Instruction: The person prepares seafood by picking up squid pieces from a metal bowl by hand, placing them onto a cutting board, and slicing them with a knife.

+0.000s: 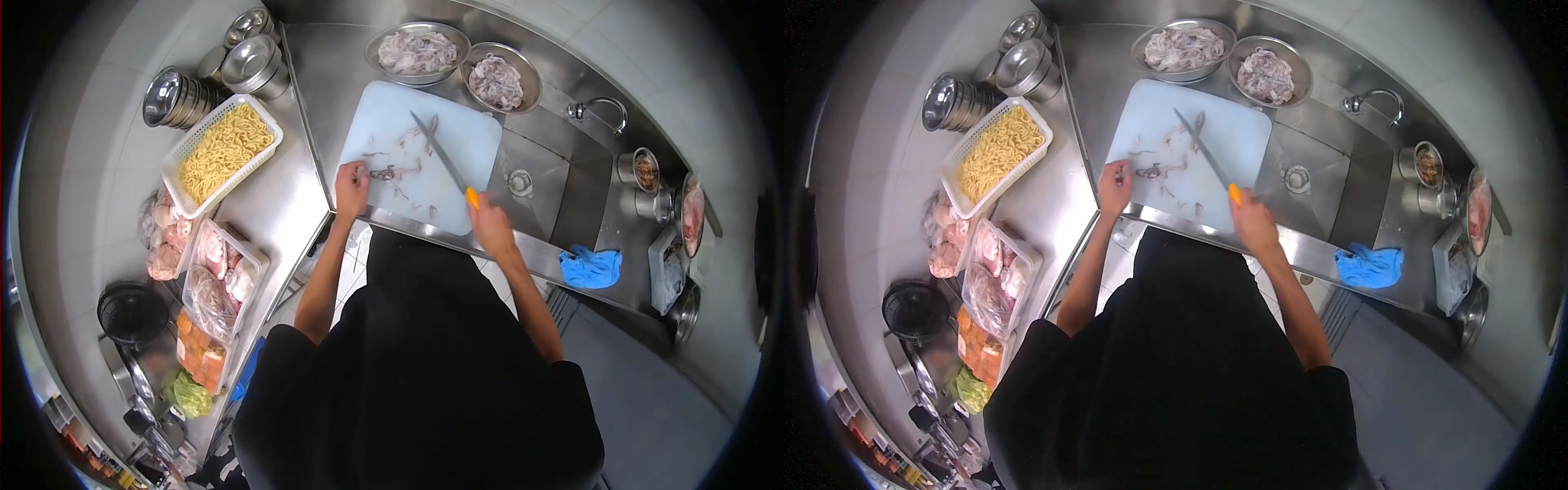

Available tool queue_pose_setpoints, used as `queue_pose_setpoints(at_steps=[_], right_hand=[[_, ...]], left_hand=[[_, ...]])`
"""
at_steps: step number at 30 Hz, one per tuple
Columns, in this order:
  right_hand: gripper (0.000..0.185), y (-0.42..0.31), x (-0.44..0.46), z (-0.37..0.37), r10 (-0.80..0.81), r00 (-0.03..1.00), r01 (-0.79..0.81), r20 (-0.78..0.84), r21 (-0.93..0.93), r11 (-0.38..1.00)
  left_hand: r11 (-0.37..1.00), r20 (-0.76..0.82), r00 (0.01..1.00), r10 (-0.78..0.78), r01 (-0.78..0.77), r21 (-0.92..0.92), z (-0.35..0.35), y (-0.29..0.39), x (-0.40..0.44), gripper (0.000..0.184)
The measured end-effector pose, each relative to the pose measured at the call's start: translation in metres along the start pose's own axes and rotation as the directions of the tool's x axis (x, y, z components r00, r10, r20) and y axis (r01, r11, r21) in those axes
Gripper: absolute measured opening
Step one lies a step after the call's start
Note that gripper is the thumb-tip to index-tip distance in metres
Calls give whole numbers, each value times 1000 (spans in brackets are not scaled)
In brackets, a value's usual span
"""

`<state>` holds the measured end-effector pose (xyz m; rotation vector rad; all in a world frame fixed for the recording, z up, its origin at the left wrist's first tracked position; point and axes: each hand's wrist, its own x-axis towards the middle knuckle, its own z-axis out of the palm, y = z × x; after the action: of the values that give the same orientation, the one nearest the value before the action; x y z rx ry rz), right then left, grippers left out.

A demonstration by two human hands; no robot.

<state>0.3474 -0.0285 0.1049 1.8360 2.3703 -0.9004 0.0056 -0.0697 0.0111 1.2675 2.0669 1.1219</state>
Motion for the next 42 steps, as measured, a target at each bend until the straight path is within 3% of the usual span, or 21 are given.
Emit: queue_pose_setpoints(at_steps=[3, 5, 8, 10, 16, 19, 23, 25, 26, 29, 31, 35, 37, 40, 42], right_hand=[[37, -32, 2, 20, 4, 993, -6, 114, 19, 1000], [36, -55, -1, 31, -27, 986, 23, 165, 29, 999], [32, -70, 7, 63, -124, 989, 118, 85, 81, 990], [31, -73, 22, 91, -121, 986, 108, 115, 111, 988], [30, -44, -9, 85, -13, 973, -9, 230, 93, 996], [33, -2, -48, 63, -12, 966, 3, 257, 34, 999], [36, 12, -70, 6, 12, 951, 13, 310, -76, 997], [35, 26, -58, -1, 9, 989, 5, 149, -92, 996], [35, 32, -47, -4, 6, 998, 0, 67, -99, 995], [31, 52, 9, 9, -27, 986, -2, -162, -180, 984], [30, 58, 41, 25, -57, 961, 4, -271, -192, 981], [32, 40, 39, 51, -150, 982, 119, -111, -250, 961], [33, 25, 14, 55, -234, 972, 226, 3, -271, 936], [33, 19, 0, 57, -330, 941, 322, -76, -98, 942], [32, 18, 12, 52, -278, 957, 269, -80, -108, 957]], left_hand=[[947, -2, 960, 279, -275, 167, 14, 24, -18, 31], [948, -13, 959, 285, -279, 153, 25, 22, -20, 29], [932, -51, 949, 312, -295, 211, 35, 17, -20, 26], [919, -58, 939, 339, -318, 231, 37, 17, -18, 24], [944, -1, 967, 256, -250, 216, 36, 18, -4, 16], [936, -49, 957, 287, -269, 225, 37, 0, 4, 18], [973, -181, 964, 194, -166, 161, 25, -7, 18, 13], [997, -189, 979, 75, -71, 24, 17, -4, 18, 9], [990, -197, 971, 134, -121, 74, 15, -8, 19, 15], [993, -199, 976, 91, -104, -54, 14, 0, 23, 25], [996, -218, 972, 86, -88, 0, 20, -7, 28, 31], [979, -284, 959, 16, 43, 199, 19, -21, 34, 40], [986, -260, 966, -8, 51, 160, 14, -19, 25, 43], [980, -201, 977, 73, -33, 196, 14, -20, 13, 48], [975, -126, 989, 76, -47, 217, 18, -22, 0, 59]])
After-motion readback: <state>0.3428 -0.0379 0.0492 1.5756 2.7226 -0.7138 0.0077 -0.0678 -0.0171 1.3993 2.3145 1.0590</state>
